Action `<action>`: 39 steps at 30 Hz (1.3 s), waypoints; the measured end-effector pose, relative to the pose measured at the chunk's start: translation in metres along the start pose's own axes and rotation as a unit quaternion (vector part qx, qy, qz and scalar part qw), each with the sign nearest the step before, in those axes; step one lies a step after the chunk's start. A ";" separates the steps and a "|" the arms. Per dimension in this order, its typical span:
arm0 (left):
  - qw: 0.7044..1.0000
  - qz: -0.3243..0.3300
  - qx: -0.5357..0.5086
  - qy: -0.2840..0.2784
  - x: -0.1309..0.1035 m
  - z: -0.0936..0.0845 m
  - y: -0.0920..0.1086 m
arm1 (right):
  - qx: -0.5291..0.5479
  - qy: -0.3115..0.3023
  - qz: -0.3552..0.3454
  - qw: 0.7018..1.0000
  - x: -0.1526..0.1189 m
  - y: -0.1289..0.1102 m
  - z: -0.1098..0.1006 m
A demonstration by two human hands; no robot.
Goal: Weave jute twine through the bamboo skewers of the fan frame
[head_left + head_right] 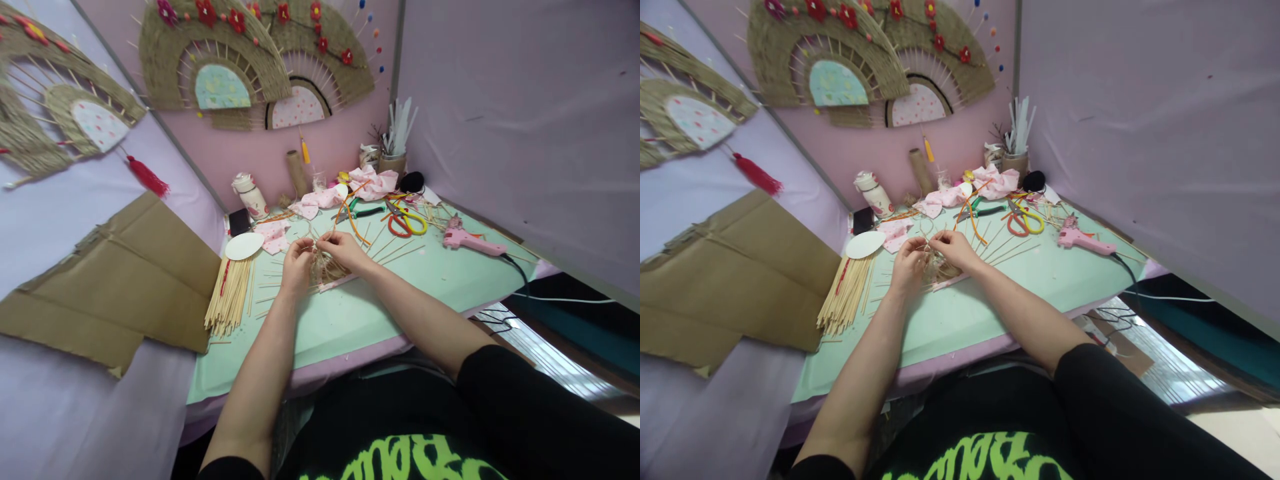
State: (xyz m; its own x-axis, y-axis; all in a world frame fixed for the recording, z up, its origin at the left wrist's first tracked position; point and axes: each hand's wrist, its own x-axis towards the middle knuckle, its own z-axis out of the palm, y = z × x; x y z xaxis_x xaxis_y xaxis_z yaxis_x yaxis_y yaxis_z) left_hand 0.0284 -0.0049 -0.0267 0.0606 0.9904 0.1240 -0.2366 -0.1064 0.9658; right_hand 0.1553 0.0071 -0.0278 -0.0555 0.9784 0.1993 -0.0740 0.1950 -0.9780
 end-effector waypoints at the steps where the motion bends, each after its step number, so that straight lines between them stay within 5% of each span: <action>1: 1.000 0.009 0.007 -0.002 0.001 -0.001 -0.001 | 0.003 -0.002 0.001 1.000 0.000 0.000 0.000; 8: 1.000 0.007 -0.028 0.003 0.001 0.000 0.000 | 0.015 0.002 0.001 1.000 0.000 -0.001 0.000; 13: 0.998 0.024 0.003 0.063 0.004 -0.001 -0.002 | 0.039 -0.008 0.002 0.999 0.000 0.000 0.001; 26: 0.991 -0.052 -0.097 0.078 0.004 -0.003 0.006 | -0.024 -0.091 -0.082 0.992 -0.004 -0.007 -0.001; 34: 0.998 -0.041 -0.039 0.036 0.000 0.001 0.008 | -0.059 -0.038 -0.082 0.994 0.000 0.000 -0.003; 39: 0.996 -0.013 -0.043 0.071 0.004 -0.003 0.001 | -0.024 -0.051 -0.057 0.997 0.001 0.002 -0.002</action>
State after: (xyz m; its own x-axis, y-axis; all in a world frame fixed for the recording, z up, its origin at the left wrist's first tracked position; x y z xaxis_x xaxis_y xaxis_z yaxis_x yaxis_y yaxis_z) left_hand 0.0255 -0.0011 -0.0258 -0.0692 0.9958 0.0595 -0.3191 -0.0786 0.9445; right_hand 0.1574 0.0084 -0.0295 -0.1504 0.9378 0.3130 -0.0391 0.3107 -0.9497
